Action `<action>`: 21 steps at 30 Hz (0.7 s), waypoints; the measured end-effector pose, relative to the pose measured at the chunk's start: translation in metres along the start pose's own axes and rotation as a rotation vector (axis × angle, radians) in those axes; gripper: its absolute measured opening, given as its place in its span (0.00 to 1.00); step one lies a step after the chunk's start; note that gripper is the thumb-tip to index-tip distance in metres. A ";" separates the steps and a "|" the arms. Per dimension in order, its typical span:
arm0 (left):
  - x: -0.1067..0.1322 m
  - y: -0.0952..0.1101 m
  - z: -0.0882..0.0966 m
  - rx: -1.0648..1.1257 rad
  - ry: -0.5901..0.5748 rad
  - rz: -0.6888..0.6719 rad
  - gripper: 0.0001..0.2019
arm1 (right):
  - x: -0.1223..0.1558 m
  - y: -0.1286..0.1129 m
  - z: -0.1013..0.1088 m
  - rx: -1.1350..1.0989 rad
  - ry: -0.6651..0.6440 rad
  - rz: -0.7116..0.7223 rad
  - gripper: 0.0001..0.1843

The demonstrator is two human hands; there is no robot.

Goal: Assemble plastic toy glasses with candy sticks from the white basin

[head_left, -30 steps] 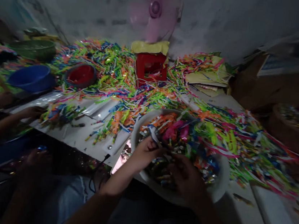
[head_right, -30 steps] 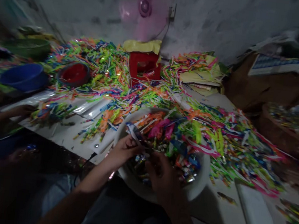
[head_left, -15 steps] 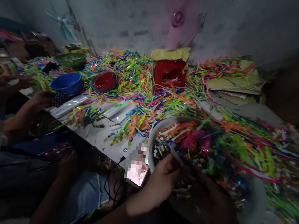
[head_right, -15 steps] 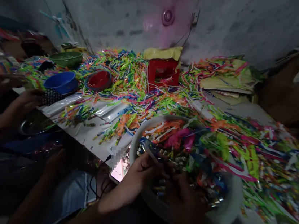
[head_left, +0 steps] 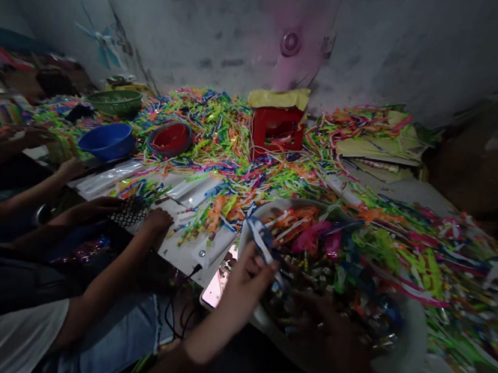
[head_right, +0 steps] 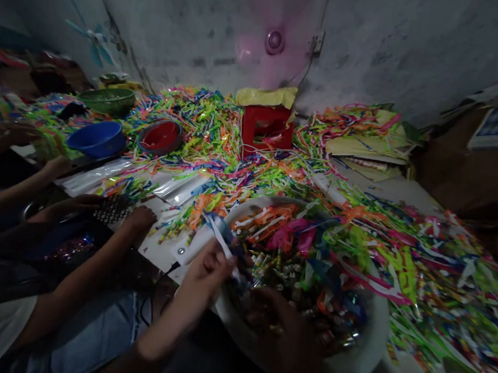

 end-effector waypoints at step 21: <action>-0.131 -0.027 0.163 -1.481 0.065 -0.060 0.30 | -0.019 -0.012 -0.032 0.445 -0.383 -0.054 0.21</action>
Point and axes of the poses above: each hand's wrist, its own x-axis away from the middle knuckle, its own z-axis out of the back of the hand, y = z × x, the point moved 5 cm from there along -x, towards the middle knuckle, and after that the axes turned 4 degrees about -z, right-handed, at the moved point
